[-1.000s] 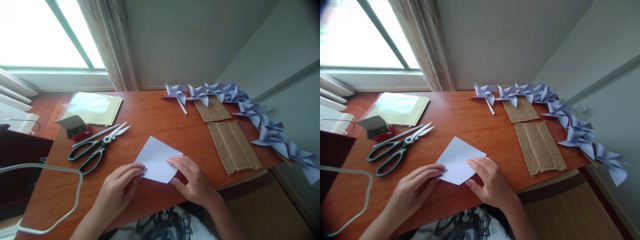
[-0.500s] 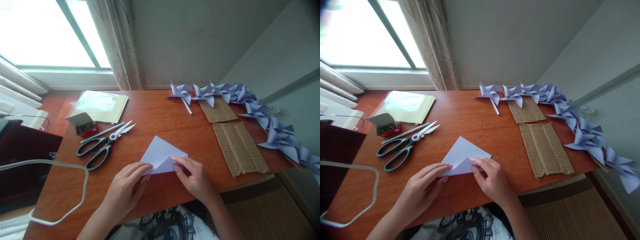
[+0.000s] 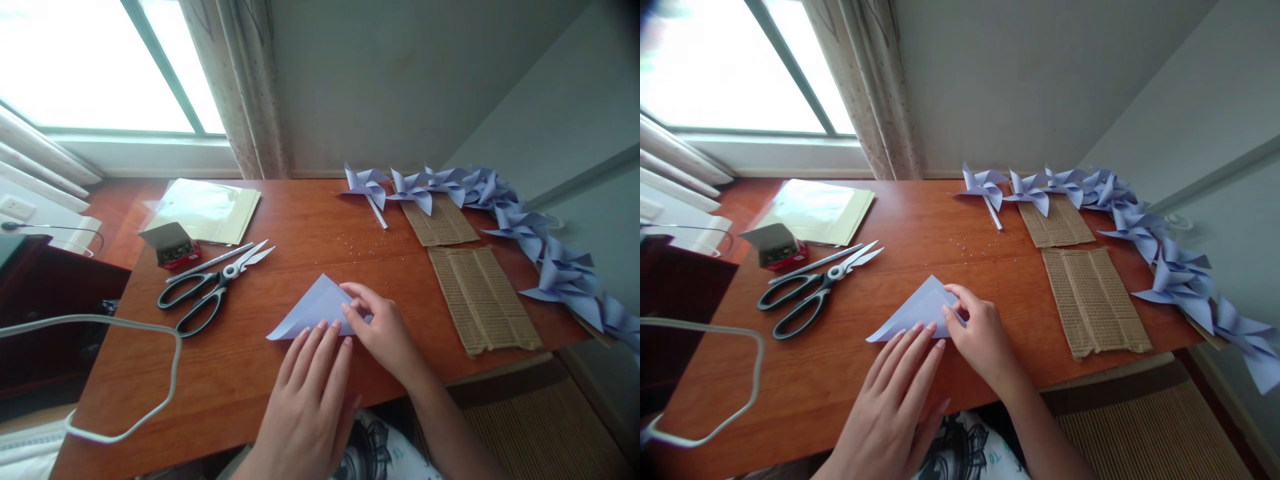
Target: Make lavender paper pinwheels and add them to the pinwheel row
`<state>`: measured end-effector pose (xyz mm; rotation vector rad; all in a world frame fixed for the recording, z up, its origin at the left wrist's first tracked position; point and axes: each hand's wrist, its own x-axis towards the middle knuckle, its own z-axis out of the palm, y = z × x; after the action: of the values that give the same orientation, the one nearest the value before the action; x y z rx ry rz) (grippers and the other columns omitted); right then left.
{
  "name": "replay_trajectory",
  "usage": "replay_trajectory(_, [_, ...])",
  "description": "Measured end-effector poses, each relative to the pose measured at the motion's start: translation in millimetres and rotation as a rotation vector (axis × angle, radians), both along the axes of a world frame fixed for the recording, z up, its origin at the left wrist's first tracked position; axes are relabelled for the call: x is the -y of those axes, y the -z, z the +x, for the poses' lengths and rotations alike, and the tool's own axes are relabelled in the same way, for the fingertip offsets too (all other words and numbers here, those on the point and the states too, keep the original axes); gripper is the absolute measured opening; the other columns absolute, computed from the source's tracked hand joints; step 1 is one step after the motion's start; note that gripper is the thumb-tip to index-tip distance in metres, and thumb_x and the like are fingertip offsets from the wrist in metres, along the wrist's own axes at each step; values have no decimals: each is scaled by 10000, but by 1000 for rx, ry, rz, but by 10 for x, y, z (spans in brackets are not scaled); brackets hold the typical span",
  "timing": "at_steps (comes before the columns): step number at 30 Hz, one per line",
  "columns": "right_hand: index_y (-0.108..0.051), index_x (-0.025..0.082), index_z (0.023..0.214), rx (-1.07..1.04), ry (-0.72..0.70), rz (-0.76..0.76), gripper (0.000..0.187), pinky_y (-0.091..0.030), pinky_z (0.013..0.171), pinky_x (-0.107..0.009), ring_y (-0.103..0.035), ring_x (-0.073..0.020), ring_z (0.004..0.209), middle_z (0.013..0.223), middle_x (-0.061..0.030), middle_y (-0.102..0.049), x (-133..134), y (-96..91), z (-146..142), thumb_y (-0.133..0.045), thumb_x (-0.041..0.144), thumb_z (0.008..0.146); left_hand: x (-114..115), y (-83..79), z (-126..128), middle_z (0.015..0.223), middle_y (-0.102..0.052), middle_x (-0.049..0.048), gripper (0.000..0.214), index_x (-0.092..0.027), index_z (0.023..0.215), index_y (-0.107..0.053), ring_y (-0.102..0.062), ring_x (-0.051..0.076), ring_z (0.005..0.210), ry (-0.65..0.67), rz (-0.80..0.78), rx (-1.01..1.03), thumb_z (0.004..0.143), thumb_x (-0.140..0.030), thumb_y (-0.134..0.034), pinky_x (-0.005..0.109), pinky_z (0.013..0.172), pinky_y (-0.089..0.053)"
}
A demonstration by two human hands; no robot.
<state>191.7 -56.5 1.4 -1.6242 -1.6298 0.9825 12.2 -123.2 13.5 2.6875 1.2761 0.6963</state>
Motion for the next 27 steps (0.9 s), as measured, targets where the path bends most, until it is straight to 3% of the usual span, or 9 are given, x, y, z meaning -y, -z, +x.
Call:
replay_trajectory(4, [-704, 205, 1162, 168, -66, 17, 284, -578, 749, -368, -729, -231, 750, 807, -40, -765, -93, 34, 5, -605, 285, 908, -3, 113, 96, 1540, -509, 185, 595, -118, 1454, -532, -430, 376, 1445, -39, -26, -113, 944, -423, -570, 531, 1179, -317])
replay_trajectory(8, [-704, 209, 1108, 349, -105, 218, 223, -576, 825, -416, -713, -263, 886, 958, -87, -761, -240, 84, 18, -597, 214, 913, -27, 197, 103, 1528, -532, 161, 575, -137, 1448, -543, -462, 360, 1422, -69, -35, -127, 951, -426, -561, 520, 1198, -267])
replay_trajectory(12, [-678, 195, 1180, 408, -283, 369, 283, -543, 966, -452, -631, -281, 1077, 1157, -113, -710, -464, 109, -20, -602, 156, 910, -44, 216, 116, 1512, -552, 155, 560, -149, 1434, -559, -479, 359, 1408, -80, -65, -137, 956, -440, -554, 521, 1198, -243])
replay_trajectory(15, [-652, 186, 1245, 415, -389, 368, 343, -525, 1011, -439, -595, -268, 1118, 1222, -98, -679, -598, 108, -88, -610, 146, 907, -58, 229, 132, 1491, -572, 161, 554, -150, 1423, -571, -486, 363, 1404, -86, -85, -149, 961, -454, -545, 530, 1188, -246])
replay_trajectory(19, [-671, 179, 1201, 508, -455, 370, 289, -530, 983, -435, -572, -273, 1099, 1200, -108, -671, -668, 62, -176, -598, 151, 923, -71, 250, 146, 1478, -582, 167, 555, -144, 1410, -581, -490, 365, 1398, -90, -94, -145, 961, -468, -545, 531, 1181, -254])
replay_trajectory(23, [-694, 193, 1127, 622, -476, 354, 214, -528, 931, -434, -572, -283, 1045, 1101, -107, -686, -670, -3, -210, -610, 191, 930, -83, 254, 151, 1475, -584, 169, 538, -138, 1401, -587, -484, 361, 1404, -89, -107, -148, 967, -453, -542, 532, 1183, -247])
replay_trajectory(27, [-695, 171, 1102, 546, -470, 297, 220, -517, 935, -432, -588, -282, 1023, 1040, -104, -701, -655, -1, -169, -663, 269, 907, -99, 245, 149, 1487, -570, 180, 553, -128, 1421, -570, -486, 365, 1405, -91, -126, -157, 977, -454, -521, 541, 1185, -238])
